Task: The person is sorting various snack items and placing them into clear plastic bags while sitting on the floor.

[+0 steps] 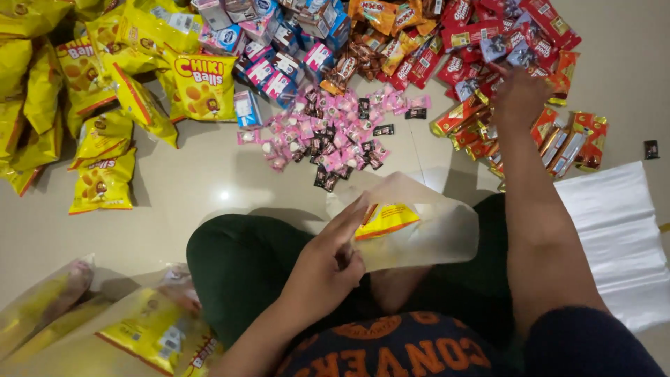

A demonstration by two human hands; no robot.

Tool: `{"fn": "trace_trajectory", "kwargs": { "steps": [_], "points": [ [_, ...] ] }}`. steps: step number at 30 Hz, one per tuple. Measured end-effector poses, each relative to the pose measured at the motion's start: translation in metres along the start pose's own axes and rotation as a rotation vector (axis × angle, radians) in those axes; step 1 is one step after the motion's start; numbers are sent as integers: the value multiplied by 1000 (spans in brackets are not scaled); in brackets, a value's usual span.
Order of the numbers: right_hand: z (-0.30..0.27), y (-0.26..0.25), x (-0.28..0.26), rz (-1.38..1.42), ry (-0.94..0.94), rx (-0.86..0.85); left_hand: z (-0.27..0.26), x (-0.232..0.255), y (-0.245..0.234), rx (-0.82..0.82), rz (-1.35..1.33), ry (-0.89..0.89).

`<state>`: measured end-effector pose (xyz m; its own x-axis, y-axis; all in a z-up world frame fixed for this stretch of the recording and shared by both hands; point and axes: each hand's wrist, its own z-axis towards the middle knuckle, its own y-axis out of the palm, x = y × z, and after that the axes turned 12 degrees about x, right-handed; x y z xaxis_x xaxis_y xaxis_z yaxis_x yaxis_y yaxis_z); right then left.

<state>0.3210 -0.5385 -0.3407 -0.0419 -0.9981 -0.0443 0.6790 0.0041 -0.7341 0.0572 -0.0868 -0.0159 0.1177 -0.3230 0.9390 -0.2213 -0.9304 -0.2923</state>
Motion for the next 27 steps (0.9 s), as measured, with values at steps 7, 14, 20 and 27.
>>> {"fn": "trace_trajectory", "kwargs": {
  "steps": [7, 14, 20, 27],
  "points": [
    [11, -180, -38, 501, 169, 258, -7, -16, 21, 57, -297, -5],
    [-38, -390, -84, 1047, 486, 315, -19, -12, 20, 30, 100, -139],
    [-33, -439, -153, 767, -488, -36, -40, 1, 22, 13, 124, -26],
    [-32, -408, -208, 271, -484, -349, -53, -1, 19, 81, 49, 23]
  ]
}}
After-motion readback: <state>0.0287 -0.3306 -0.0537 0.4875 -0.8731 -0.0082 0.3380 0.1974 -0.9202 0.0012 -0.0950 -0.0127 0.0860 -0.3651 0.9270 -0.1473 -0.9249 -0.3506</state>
